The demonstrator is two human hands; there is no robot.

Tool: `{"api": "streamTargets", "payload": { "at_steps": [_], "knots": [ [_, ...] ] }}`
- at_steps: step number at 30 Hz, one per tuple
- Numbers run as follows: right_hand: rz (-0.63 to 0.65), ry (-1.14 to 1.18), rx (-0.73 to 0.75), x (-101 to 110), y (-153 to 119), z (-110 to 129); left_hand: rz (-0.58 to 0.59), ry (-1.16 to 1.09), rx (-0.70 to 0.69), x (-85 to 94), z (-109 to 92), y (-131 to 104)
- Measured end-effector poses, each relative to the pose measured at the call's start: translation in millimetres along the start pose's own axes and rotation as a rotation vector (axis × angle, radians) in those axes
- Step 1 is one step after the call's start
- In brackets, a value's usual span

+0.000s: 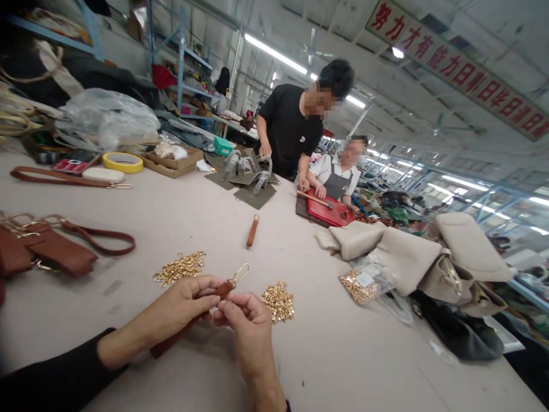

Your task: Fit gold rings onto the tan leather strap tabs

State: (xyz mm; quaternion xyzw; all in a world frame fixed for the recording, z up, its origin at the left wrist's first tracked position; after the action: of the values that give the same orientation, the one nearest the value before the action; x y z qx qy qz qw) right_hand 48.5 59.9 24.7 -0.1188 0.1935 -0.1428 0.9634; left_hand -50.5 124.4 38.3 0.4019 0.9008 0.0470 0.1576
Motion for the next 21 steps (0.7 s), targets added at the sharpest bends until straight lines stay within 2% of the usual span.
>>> {"api": "streamTargets", "payload": {
  "at_steps": [4, 9, 14, 21],
  "knots": [
    [-0.019, 0.050, -0.027, -0.3, 3.5, -0.7, 0.036, -0.034, -0.043, -7.0, -6.0, -1.6],
    [-0.065, 0.001, -0.051, 3.6, 3.9, -1.3, 0.069, 0.041, -0.037, -9.2, -8.8, -2.7],
    [-0.052, -0.100, -0.006, 5.2, 6.1, -5.0, 0.053, 0.106, -0.019, -8.8, -7.3, -3.4],
    [-0.121, -0.114, 0.067, 10.2, 15.5, -10.8, 0.079, 0.190, -0.060, -6.4, -1.2, -4.5]
  ]
}}
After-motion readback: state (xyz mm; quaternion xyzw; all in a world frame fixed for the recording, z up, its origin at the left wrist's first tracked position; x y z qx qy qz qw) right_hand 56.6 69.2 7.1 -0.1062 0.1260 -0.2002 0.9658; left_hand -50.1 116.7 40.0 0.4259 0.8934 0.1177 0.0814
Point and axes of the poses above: each hand's wrist, its own y-axis towards the middle knuckle, its own x-axis out of the back of the hand, z = x × y, the point moved 7 cm from there along y, towards the middle knuckle, and after that the axes turned 14 degrees about -x, right-handed, at the moved point
